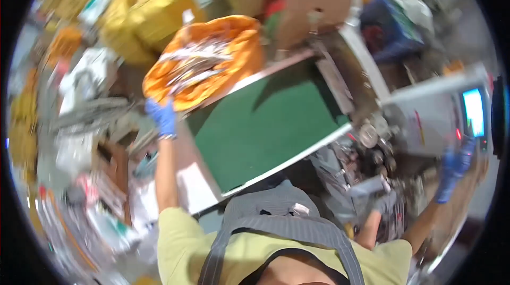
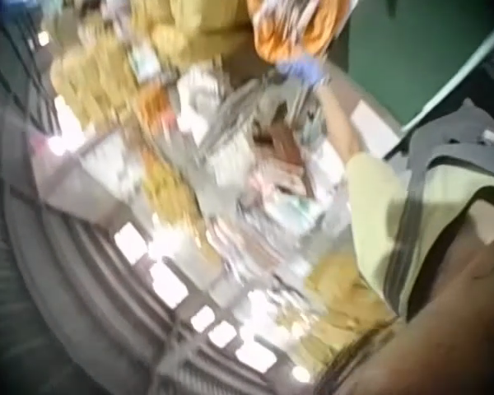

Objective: The recorder bundles sticks, wraps them in paper, and places them into a packaging machine or onto a conveyor belt.

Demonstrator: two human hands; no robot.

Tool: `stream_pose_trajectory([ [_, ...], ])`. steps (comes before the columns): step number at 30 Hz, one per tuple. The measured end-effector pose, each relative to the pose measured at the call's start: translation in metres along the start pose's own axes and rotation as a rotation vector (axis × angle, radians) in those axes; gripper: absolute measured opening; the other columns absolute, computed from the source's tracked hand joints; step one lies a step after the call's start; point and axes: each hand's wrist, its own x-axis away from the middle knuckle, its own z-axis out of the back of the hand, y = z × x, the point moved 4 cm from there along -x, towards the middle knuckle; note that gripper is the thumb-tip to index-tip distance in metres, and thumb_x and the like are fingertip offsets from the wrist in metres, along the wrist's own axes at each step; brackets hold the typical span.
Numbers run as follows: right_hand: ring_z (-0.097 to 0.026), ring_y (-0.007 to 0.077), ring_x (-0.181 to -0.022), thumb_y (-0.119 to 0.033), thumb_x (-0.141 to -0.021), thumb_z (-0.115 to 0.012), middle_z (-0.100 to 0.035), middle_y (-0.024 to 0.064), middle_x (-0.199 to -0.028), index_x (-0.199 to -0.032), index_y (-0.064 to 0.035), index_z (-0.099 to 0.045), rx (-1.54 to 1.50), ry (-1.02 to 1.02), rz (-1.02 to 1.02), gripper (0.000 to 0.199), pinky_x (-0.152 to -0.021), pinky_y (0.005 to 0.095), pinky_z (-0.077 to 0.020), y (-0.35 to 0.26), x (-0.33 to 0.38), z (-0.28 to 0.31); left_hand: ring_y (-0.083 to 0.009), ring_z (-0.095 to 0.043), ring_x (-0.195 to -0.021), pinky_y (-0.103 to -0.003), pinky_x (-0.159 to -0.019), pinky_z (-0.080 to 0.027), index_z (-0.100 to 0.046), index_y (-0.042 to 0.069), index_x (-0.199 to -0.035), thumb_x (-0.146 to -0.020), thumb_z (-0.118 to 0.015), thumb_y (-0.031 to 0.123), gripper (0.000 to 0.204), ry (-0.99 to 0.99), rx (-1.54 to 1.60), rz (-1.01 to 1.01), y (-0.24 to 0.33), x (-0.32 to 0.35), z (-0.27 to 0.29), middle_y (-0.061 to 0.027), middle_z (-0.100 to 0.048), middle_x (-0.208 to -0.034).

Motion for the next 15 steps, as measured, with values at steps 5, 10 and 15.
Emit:
stream_pose_trajectory([
  [5,-0.039,0.0345,-0.112,-0.014,-0.051,-0.076,-0.039,0.0191,-0.121,-0.124,-0.0024,-0.035,-0.623,-0.152,1.406,0.084,-0.093,0.0387,-0.0331,-0.134,0.039,-0.132,-0.0222,-0.050,-0.094,-0.031,-0.082,-0.042,-0.036,-0.009,-0.112,-0.067,-0.071,0.015,0.061,-0.093,0.427,0.679,0.049,0.018,-0.014,-0.0180,-0.049,-0.107],
  [10,-0.027,0.0400,-0.120,-0.029,-0.057,-0.072,-0.028,0.0262,-0.127,-0.128,0.0007,-0.023,-0.501,-0.180,1.707,0.091,-0.099,0.0468,-0.0217,-0.361,0.149,-0.269,-0.0155,-0.053,-0.085,-0.028,-0.074,-0.045,-0.043,-0.005,-0.108,-0.069,-0.072,0.018,0.054,0.111,1.143,0.651,-0.013,-0.001,-0.057,-0.0109,-0.054,-0.102],
  [15,-0.028,0.0335,-0.122,-0.036,-0.056,-0.068,-0.026,0.0230,-0.132,-0.131,0.0021,-0.019,-0.148,-0.248,1.613,0.097,-0.100,0.0449,-0.0198,-0.521,0.145,-0.362,-0.0105,-0.052,-0.078,-0.026,-0.068,-0.045,-0.048,0.000,-0.106,-0.084,-0.054,0.013,0.026,-0.002,1.289,0.659,-0.006,-0.010,-0.058,-0.0045,-0.055,-0.095],
])
